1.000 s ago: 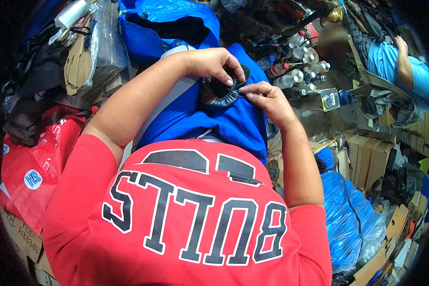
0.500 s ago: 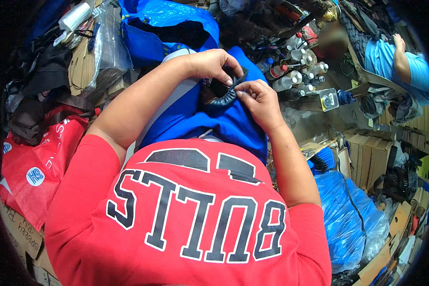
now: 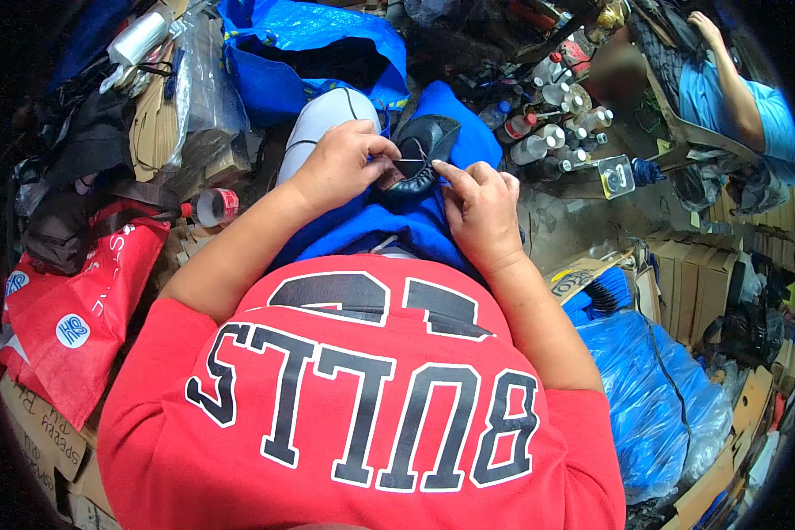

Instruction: Hand-stitching or threading a leather shoe component in a workshop setting.

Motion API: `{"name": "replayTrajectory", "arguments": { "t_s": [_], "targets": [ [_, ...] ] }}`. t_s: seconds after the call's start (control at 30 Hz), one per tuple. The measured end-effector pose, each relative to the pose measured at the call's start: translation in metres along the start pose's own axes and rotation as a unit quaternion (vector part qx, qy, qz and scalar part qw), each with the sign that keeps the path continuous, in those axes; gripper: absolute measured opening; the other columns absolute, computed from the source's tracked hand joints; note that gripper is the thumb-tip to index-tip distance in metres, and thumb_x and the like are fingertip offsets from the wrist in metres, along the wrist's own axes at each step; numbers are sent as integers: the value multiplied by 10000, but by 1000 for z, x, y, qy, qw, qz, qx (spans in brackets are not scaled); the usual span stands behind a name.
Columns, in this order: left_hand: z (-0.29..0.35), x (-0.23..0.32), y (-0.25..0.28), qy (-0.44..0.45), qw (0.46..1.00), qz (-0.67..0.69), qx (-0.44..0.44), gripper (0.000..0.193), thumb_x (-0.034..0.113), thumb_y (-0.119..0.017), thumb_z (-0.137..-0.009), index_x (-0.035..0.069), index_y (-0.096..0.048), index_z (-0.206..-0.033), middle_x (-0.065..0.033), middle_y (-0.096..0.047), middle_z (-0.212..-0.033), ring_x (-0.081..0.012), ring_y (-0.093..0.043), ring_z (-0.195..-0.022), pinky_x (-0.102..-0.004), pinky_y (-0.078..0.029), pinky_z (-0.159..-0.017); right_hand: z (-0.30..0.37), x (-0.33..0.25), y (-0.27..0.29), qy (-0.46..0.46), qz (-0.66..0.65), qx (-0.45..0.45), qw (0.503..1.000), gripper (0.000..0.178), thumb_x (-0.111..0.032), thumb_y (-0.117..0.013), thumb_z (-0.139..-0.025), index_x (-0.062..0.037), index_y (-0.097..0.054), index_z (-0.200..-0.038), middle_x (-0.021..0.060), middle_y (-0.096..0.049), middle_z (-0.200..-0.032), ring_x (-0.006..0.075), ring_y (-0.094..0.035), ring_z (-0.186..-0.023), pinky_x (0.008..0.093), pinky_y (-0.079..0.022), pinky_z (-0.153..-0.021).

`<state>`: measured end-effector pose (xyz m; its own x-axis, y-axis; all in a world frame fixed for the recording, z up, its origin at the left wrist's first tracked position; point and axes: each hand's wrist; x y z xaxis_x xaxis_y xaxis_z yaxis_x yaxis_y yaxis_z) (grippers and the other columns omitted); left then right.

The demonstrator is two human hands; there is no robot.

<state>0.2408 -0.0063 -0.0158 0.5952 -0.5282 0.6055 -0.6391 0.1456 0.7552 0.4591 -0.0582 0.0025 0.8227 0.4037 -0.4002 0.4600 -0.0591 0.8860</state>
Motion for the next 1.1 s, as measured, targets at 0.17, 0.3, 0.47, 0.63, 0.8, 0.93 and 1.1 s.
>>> {"name": "replayTrajectory", "arguments": {
  "t_s": [0.17, 0.3, 0.47, 0.63, 0.8, 0.93, 1.1],
  "targets": [
    [3, -2, -2, 1, 997, 75, 25, 182, 6, -642, -698, 90, -696, -849, -93, -558, -760, -255, -584, -749, -335, -468, -679, -3, 4, 4, -80, -88, -57, 991, 263, -80, -626, -774, -157, -672, -1022, 53, -531, -756, 210, -540, -731, 334, -410, -665],
    [0, -9, -5, 39, 963, 268, -9, 267, -50, -618, -688, 104, -709, -886, -57, -516, -731, -214, -577, -743, -301, -465, -679, -7, 21, 4, -109, -205, -72, 970, 244, -58, -608, -803, -141, -680, -1021, 64, -509, -749, 181, -521, -710, 289, -429, -642],
    [-9, -15, -6, 7, 988, 152, 3, 262, -60, -620, -703, 116, -720, -868, -62, -504, -745, -212, -550, -732, -311, -457, -662, -22, 35, 8, -105, -236, -127, 958, 275, 13, -555, -809, -135, -692, -995, 39, -489, -772, 152, -497, -741, 257, -428, -704],
    [-11, -18, -7, 4, 993, 117, 1, 178, 45, -690, -712, 164, -734, -838, -79, -543, -760, -249, -543, -737, -347, -464, -670, -29, 35, 12, -117, -245, -157, 950, 316, 49, -523, -789, -133, -696, -981, 37, -487, -798, 150, -498, -789, 250, -425, -754],
    [-13, -16, -7, -4, 993, 116, -12, 168, 64, -691, -712, 169, -735, -836, -75, -541, -757, -249, -529, -765, -348, -458, -686, -30, 37, 11, -116, -245, -160, 949, 274, 17, -543, -809, -136, -699, -975, 39, -487, -803, 151, -497, -787, 246, -423, -757],
    [-19, -21, -13, 0, 988, 153, -23, 166, 71, -693, -712, 169, -735, -838, -74, -544, -759, -247, -524, -768, -347, -455, -695, -31, 43, 9, -120, -259, -180, 941, 236, -25, -563, -837, -134, -700, -996, 26, -498, -818, 134, -495, -793, 235, -416, -747],
    [-36, -24, -15, -53, 980, 153, -113, 174, 36, -682, -706, 128, -717, -850, -56, -527, -732, -218, -533, -779, -323, -442, -701, -37, 53, 1, -167, -373, -230, 883, 212, -77, -593, -853, -111, -694, -1037, -7, -500, -861, 90, -485, -802, 214, -400, -726]
  ]
}}
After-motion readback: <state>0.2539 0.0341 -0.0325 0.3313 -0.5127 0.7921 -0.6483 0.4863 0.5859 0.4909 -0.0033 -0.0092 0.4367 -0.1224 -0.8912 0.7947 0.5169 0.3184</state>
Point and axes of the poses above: each hand's wrist, its own z-axis away from the middle knuckle, its own y-axis out of the back of the hand, x = y × z
